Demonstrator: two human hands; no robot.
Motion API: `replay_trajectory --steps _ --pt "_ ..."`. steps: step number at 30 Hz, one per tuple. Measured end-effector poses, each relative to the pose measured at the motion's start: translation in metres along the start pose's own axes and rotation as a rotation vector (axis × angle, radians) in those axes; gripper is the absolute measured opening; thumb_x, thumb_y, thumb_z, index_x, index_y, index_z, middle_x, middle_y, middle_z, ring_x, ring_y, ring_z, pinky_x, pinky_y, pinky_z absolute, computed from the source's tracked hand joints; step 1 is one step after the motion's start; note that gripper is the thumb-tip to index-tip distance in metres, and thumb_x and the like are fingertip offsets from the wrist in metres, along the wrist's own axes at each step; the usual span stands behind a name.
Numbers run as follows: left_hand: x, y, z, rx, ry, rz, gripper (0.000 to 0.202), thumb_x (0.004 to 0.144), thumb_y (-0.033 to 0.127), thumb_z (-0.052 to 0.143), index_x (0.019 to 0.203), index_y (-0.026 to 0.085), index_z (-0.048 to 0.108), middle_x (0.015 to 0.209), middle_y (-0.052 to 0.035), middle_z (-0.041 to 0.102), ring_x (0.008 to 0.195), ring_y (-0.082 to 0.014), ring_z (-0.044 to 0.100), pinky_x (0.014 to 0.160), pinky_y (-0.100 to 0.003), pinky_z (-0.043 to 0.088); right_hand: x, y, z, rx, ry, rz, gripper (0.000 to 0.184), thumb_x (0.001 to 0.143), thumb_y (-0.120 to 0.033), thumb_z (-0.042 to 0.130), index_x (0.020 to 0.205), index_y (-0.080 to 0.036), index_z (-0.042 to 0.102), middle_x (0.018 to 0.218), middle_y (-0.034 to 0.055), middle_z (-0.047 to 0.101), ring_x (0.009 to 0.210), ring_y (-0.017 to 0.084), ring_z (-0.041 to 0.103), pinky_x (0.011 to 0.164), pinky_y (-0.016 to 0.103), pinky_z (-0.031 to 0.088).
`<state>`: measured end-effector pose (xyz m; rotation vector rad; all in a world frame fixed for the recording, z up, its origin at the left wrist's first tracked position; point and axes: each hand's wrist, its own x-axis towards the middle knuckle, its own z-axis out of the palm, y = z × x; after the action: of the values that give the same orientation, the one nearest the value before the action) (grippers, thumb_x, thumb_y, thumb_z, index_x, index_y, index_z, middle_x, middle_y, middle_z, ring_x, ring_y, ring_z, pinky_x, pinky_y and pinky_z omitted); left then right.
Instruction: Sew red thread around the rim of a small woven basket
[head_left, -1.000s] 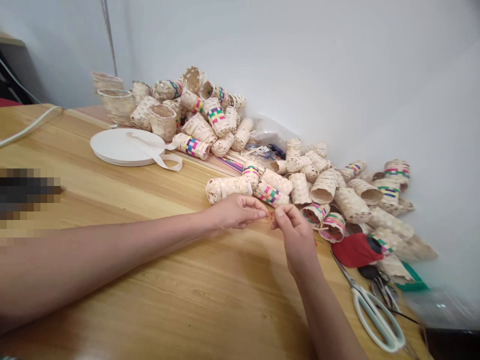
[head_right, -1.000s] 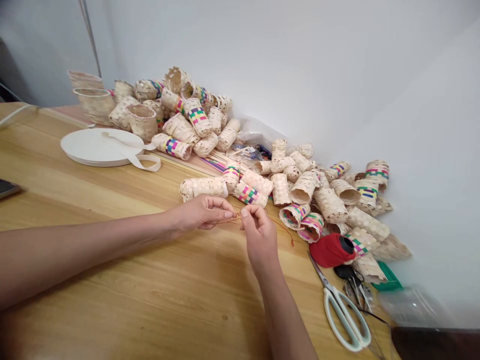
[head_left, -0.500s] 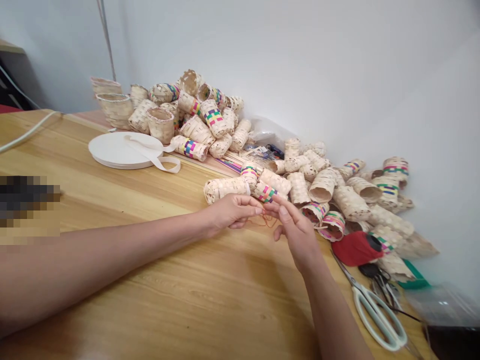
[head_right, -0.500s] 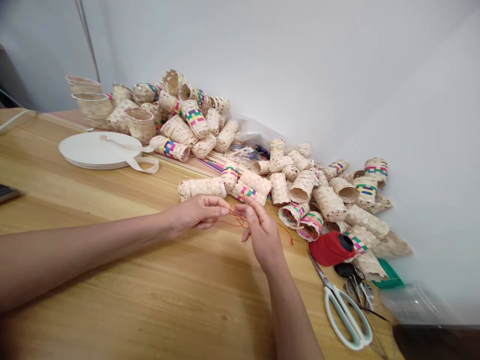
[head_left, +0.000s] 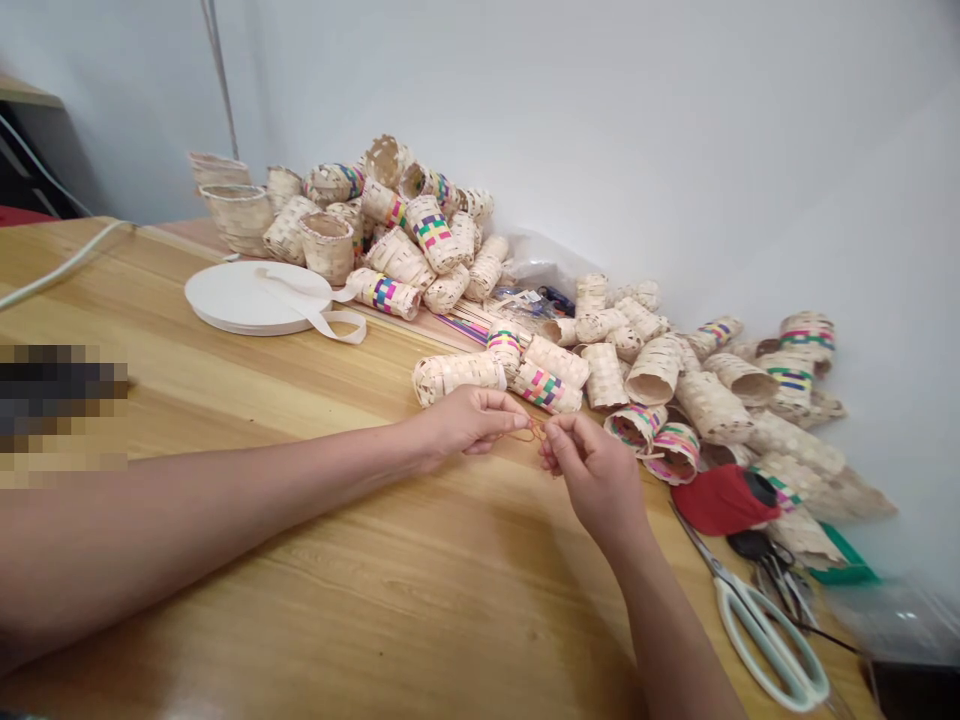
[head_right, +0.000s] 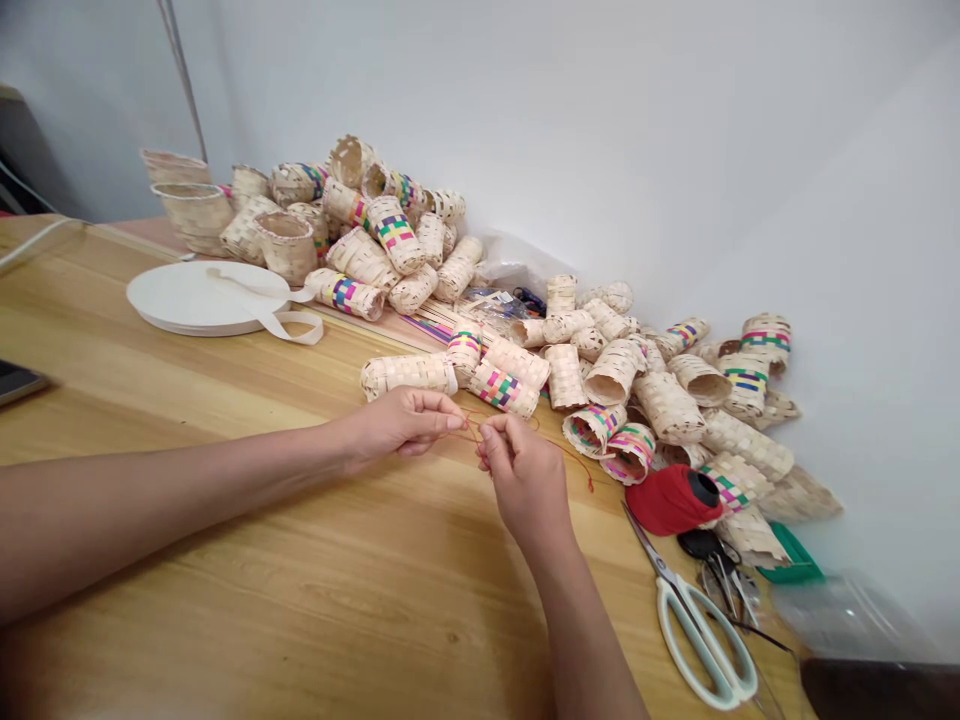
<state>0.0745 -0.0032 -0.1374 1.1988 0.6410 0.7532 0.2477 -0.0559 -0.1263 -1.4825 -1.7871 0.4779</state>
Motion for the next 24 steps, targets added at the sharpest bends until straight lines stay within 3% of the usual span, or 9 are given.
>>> replay_trajectory --steps 5,12,17,22,24 --pt "0.000 -0.002 0.000 0.025 -0.022 0.020 0.026 0.072 0.036 0.068 0.077 0.013 0.057 0.049 0.0077 0.040 0.040 -0.0033 0.027 0.040 -0.017 0.017 -0.002 -0.005 0.002 -0.415 0.124 -0.158 0.021 0.091 -0.029 0.044 0.074 -0.021 0.054 0.062 0.0004 0.062 0.053 0.016 0.055 0.055 0.026 0.033" --pt "0.001 -0.008 -0.001 0.046 -0.048 0.072 0.028 0.072 0.039 0.068 0.078 0.014 0.058 0.047 0.0080 0.038 0.040 -0.0041 0.027 0.040 -0.018 0.015 -0.004 -0.009 0.009 -0.568 0.187 -0.139 0.019 0.088 -0.029 0.045 0.072 -0.022 0.052 0.055 0.0013 0.056 0.049 0.018 0.051 0.050 0.027 0.025" --pt "0.001 -0.008 -0.002 0.052 -0.029 0.070 0.030 0.071 0.041 0.069 0.079 0.014 0.058 0.049 0.0077 0.039 0.041 -0.0039 0.027 0.040 -0.018 0.015 0.002 -0.007 0.006 -0.422 0.123 -0.069 0.020 0.088 -0.029 0.045 0.073 -0.022 0.054 0.058 0.0009 0.061 0.051 0.018 0.054 0.054 0.028 0.032" --pt "0.001 -0.003 0.000 -0.006 0.035 0.008 0.032 0.070 0.042 0.070 0.077 0.013 0.057 0.047 0.0093 0.035 0.040 -0.0034 0.024 0.040 -0.018 0.015 -0.017 -0.032 -0.035 -0.151 0.183 -0.131 0.020 0.091 -0.034 0.048 0.092 -0.027 0.066 0.095 0.0041 0.069 0.088 0.025 0.063 0.071 0.034 0.046" --pt "0.001 -0.003 -0.001 -0.043 0.045 -0.006 0.032 0.069 0.041 0.070 0.077 0.013 0.056 0.047 0.0097 0.034 0.040 -0.0032 0.023 0.040 -0.018 0.015 -0.039 -0.045 -0.052 0.048 0.119 -0.137 0.015 0.089 -0.040 0.055 0.090 -0.031 0.067 0.097 0.0032 0.068 0.091 0.024 0.062 0.069 0.032 0.050"
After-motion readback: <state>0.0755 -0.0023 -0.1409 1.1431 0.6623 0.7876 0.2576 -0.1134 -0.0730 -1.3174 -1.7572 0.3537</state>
